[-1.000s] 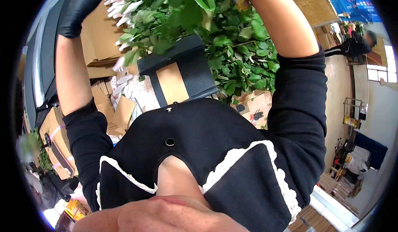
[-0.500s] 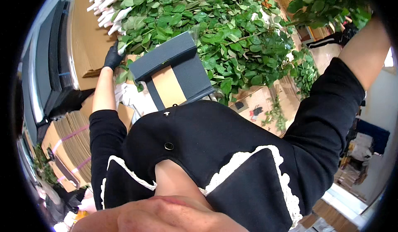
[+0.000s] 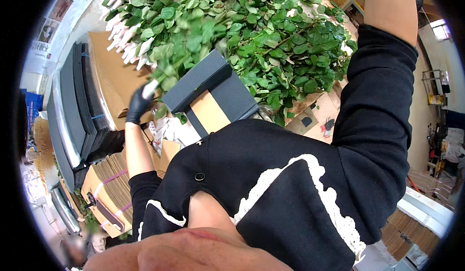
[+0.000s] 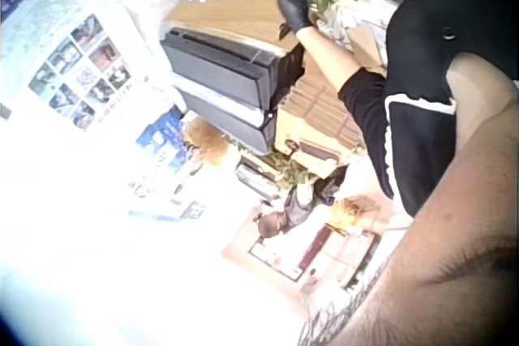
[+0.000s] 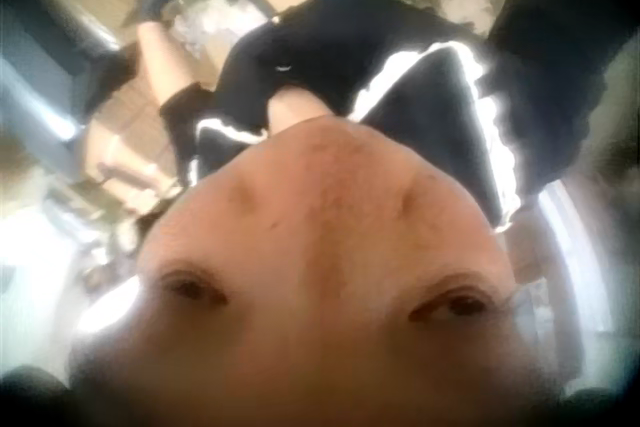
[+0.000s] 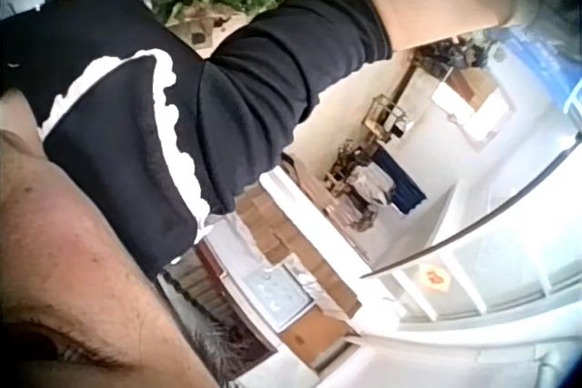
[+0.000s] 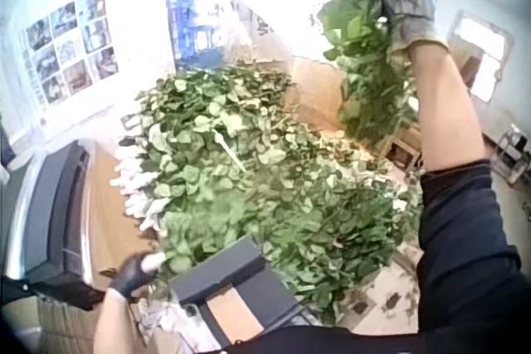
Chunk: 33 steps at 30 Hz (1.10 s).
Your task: The person arranges pink roses and green foliage into a black rectangular box. They place the flowers and leaves one by one, adjusting their positions to fit within the container. The person handles the flowers and leaves with gloved hands, ensuring they are neatly packed.
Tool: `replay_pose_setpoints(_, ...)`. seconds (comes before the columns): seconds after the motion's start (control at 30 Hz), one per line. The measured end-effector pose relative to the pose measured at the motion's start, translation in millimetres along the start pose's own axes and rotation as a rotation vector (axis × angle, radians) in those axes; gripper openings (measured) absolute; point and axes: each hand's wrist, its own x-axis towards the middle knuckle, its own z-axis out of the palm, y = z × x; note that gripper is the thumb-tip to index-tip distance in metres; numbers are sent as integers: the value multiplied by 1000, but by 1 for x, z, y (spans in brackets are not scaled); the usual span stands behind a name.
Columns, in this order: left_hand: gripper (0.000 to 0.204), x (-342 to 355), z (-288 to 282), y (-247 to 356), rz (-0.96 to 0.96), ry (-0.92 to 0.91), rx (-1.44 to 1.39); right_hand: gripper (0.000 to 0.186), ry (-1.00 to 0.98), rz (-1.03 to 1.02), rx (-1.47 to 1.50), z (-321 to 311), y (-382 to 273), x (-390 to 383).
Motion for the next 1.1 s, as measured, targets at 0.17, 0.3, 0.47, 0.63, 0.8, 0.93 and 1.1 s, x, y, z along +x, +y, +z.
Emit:
replay_pose_setpoints(0.17, 54, 3, -6, 7, -514, -348, -1014, 47, 2, 12, 20, 5, 2, -4)
replay_pose_setpoints(0.3, 63, 30, -1, -9, -209, -460, -96, 48, 9, 1, 54, 5, -1, -8)
replay_pose_setpoints(0.47, 60, -33, 59, -111, -209, -507, 117, 49, 26, -79, 174, 12, -9, 3)
replay_pose_setpoints(0.63, 35, 30, -31, 41, 57, 125, 171, 51, 45, 9, 103, 0, 2, -17)
replay_pose_setpoints(0.8, 36, -6, -154, 171, 481, 914, 563, 52, 68, 15, 128, -5, 1, -22)
replay_pose_setpoints(0.93, 24, -4, -93, 18, 33, 205, 415, 53, 75, -34, 223, 3, -1, -12)
replay_pose_setpoints(1.1, 41, 22, -16, 70, 314, -23, 274, 54, 112, -4, 264, -15, 6, -19)
